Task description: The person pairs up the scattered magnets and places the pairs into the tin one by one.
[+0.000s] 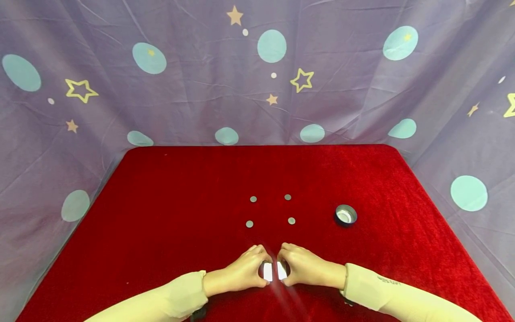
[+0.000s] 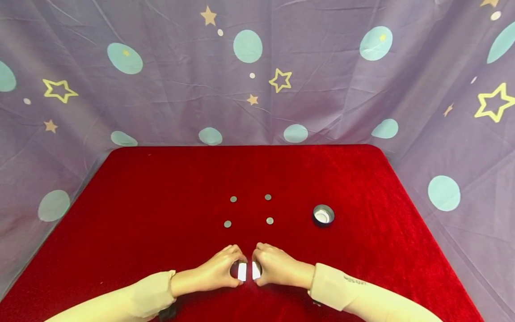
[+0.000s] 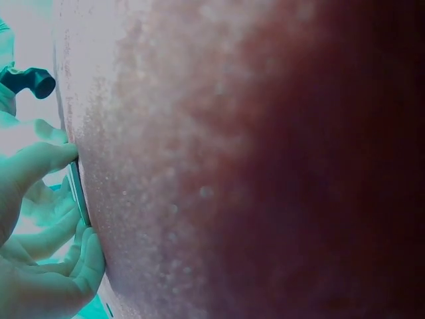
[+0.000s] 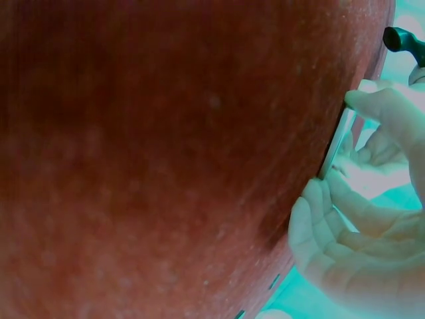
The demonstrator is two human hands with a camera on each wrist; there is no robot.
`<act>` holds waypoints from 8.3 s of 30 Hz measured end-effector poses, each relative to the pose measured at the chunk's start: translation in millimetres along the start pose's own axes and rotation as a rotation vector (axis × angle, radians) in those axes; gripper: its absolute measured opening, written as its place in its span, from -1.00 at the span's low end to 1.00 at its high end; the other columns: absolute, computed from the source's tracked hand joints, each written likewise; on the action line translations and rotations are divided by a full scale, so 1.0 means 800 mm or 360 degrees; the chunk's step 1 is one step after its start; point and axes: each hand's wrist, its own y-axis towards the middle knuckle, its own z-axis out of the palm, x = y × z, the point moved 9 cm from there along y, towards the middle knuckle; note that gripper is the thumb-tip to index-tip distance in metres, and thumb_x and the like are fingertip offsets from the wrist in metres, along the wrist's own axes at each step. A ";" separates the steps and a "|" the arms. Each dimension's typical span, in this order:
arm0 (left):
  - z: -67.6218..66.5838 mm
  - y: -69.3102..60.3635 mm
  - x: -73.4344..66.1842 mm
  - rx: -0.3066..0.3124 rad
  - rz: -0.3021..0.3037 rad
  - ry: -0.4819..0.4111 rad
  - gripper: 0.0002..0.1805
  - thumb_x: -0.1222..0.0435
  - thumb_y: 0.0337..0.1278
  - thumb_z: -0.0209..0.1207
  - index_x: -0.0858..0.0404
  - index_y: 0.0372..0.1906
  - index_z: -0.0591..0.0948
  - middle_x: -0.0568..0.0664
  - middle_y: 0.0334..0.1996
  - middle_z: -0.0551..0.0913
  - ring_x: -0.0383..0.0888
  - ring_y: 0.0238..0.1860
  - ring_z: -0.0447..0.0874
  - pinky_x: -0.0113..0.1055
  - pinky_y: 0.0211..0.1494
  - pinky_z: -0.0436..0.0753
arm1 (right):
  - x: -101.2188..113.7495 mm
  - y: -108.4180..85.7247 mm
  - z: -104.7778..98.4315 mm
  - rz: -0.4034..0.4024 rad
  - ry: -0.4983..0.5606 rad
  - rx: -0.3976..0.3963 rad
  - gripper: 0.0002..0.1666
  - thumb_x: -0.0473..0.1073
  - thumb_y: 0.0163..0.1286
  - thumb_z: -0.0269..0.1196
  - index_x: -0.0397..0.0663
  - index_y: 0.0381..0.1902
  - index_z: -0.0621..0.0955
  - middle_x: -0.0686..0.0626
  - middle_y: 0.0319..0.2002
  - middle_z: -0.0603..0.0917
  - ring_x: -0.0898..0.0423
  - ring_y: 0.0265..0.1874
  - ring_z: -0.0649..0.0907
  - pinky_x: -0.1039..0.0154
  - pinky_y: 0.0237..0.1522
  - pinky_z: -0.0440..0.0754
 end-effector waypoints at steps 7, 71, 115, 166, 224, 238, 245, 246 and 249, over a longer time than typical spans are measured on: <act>-0.001 0.001 0.000 -0.0022 -0.0040 -0.0009 -0.56 0.25 -0.36 0.37 0.30 -0.20 0.57 -0.14 -0.31 0.44 -0.31 -0.26 0.33 -0.50 -0.19 0.41 | 0.002 0.001 0.000 -0.0006 -0.0043 -0.0015 -0.62 -0.12 -0.26 0.39 -0.15 -0.43 0.55 0.12 -0.46 0.44 0.33 -0.48 0.39 0.50 -0.40 0.43; 0.001 0.012 -0.004 0.0054 -0.0117 -0.0052 -0.64 0.30 -0.35 0.37 0.29 -0.30 0.56 -0.19 -0.46 0.41 -0.33 -0.39 0.29 -0.50 -0.30 0.35 | -0.089 -0.076 -0.098 0.0251 0.0501 -0.0324 -0.66 -0.15 0.11 0.28 -0.25 -0.19 0.55 -0.07 -0.26 0.57 0.08 -0.35 0.57 0.28 -0.32 0.54; 0.016 0.010 0.033 0.0114 -0.0509 -0.1274 -0.81 0.54 -0.20 0.22 0.50 -0.33 0.60 0.20 -0.42 0.66 -0.11 -0.45 0.62 -0.35 -0.44 0.59 | -0.162 -0.119 -0.145 0.0490 0.0324 -0.0618 -0.69 -0.26 0.09 0.27 -0.24 -0.17 0.57 -0.04 -0.30 0.59 0.12 -0.37 0.59 0.25 -0.34 0.56; 0.003 0.020 0.040 0.0077 -0.0609 -0.1711 -0.69 0.54 -0.16 0.16 0.57 -0.18 0.55 0.25 -0.35 0.63 -0.14 -0.45 0.61 -0.32 -0.39 0.61 | -0.232 -0.121 -0.131 0.0625 0.0537 -0.0494 -0.30 -0.22 -0.08 0.40 -0.51 -0.02 0.42 -0.33 -0.16 0.56 -0.17 -0.20 0.58 0.11 -0.24 0.55; -0.026 0.123 0.037 -0.0240 -0.0684 -0.1911 -0.67 0.57 -0.14 0.17 0.59 -0.14 0.52 0.28 -0.31 0.60 -0.06 -0.42 0.64 -0.24 -0.29 0.60 | -0.238 -0.118 -0.123 0.0639 0.0721 -0.0454 -0.36 -0.25 -0.07 0.38 -0.52 -0.06 0.45 -0.29 -0.23 0.60 -0.10 -0.24 0.61 0.25 -0.27 0.57; -0.021 0.156 0.023 -0.0286 -0.0715 -0.1976 -0.68 0.59 -0.15 0.18 0.56 -0.15 0.54 0.30 -0.33 0.61 -0.06 -0.45 0.65 -0.25 -0.30 0.60 | -0.239 -0.119 -0.122 0.0623 0.0716 -0.0467 -0.39 -0.27 -0.08 0.39 -0.52 -0.08 0.46 -0.30 -0.25 0.61 -0.09 -0.26 0.61 0.33 -0.29 0.57; -0.013 0.175 0.018 -0.0318 -0.0727 -0.2029 -0.68 0.62 -0.16 0.17 0.58 -0.15 0.54 0.35 -0.31 0.60 -0.05 -0.43 0.65 -0.24 -0.29 0.60 | -0.240 -0.119 -0.122 0.0613 0.0687 -0.0466 -0.39 -0.27 -0.08 0.39 -0.52 -0.09 0.47 -0.29 -0.25 0.61 -0.07 -0.26 0.62 0.35 -0.30 0.57; -0.013 0.178 0.017 -0.0322 -0.0730 -0.2036 -0.68 0.62 -0.16 0.16 0.57 -0.15 0.54 0.36 -0.31 0.59 -0.06 -0.45 0.65 -0.24 -0.28 0.60 | -0.240 -0.119 -0.123 0.0611 0.0688 -0.0468 -0.40 -0.27 -0.08 0.39 -0.52 -0.09 0.47 -0.29 -0.25 0.61 -0.07 -0.27 0.62 0.35 -0.30 0.57; -0.011 0.185 0.014 -0.0335 -0.0733 -0.2057 -0.67 0.63 -0.16 0.15 0.58 -0.14 0.53 0.38 -0.31 0.59 -0.09 -0.48 0.64 -0.22 -0.28 0.60 | -0.239 -0.119 -0.123 0.0606 0.0686 -0.0472 -0.40 -0.27 -0.08 0.39 -0.52 -0.09 0.47 -0.29 -0.25 0.61 -0.07 -0.26 0.62 0.35 -0.30 0.57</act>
